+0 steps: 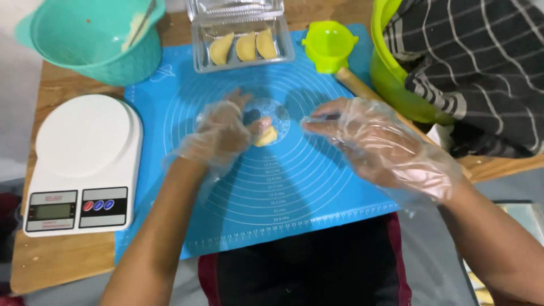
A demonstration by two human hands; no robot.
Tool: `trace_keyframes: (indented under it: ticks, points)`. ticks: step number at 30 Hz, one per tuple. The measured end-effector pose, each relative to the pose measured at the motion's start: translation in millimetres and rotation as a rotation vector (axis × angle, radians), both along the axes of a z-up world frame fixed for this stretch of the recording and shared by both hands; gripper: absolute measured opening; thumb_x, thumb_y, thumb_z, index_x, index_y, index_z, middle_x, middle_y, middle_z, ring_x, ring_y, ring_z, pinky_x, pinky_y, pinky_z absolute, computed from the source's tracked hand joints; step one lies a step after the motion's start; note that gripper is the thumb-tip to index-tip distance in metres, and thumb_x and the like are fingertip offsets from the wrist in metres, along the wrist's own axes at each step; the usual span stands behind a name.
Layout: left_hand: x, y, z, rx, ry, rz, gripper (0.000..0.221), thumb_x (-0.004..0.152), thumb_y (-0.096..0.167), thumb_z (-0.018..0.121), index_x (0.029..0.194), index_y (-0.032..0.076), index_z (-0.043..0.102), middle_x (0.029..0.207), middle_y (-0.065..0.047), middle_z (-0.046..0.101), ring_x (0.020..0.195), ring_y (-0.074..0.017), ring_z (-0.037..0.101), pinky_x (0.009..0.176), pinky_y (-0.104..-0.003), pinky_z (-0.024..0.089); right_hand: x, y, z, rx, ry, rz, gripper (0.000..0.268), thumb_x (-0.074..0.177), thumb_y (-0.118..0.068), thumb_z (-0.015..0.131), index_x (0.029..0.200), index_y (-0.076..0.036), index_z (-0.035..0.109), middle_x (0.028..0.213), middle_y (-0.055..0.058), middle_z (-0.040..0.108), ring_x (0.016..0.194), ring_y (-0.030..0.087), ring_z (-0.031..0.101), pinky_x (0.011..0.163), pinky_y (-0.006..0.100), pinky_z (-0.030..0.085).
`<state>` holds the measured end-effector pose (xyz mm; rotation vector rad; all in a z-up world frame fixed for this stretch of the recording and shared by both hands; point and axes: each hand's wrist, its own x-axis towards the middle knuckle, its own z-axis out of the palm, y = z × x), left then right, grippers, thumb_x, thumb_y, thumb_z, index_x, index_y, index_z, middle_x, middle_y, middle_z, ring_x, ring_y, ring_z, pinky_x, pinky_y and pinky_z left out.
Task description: Rolling out small dough portions with a wooden rolling pin and cutting them into circular shapes using a plastic mold on a silicone mat.
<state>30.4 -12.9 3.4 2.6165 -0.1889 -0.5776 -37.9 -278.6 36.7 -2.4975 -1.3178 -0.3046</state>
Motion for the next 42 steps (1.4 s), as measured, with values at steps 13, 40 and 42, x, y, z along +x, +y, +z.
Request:
trace_keyframes:
  ticks: [13,40,42]
  points:
    - [-12,-15,36,-0.055,0.013,-0.091,0.057,0.095,0.055,0.056,0.116,0.002,0.064,0.171,-0.001,0.030,0.150,-0.0382,0.033,0.118,-0.050,0.035,-44,-45,-31,0.050,0.188,-0.384,0.061,0.079,0.010,0.059,0.135,-0.015,0.064,0.140,0.011,0.061,0.108,0.022,0.069,0.078,0.031,0.061]
    - [3,9,-25,0.172,-0.325,-0.194,0.080,0.104,0.059,0.032,0.165,0.020,0.000,0.171,-0.007,-0.012,0.155,-0.0327,-0.006,0.121,-0.058,-0.001,-77,-37,-32,-0.522,-0.202,-0.971,0.030,0.115,-0.028,0.040,0.131,-0.015,0.062,0.071,0.004,0.063,0.055,0.020,0.061,0.048,0.036,0.052]
    - [11,15,-40,-0.197,-0.981,-0.038,0.061,0.109,0.047,0.057,0.157,0.011,0.046,0.162,-0.010,0.033,0.127,-0.0206,0.057,0.098,-0.032,0.053,-71,-22,-23,-0.313,0.034,-0.805,0.021,0.105,-0.010,0.055,0.124,-0.007,0.064,0.066,0.006,0.063,0.041,0.019,0.055,0.032,0.036,0.047]
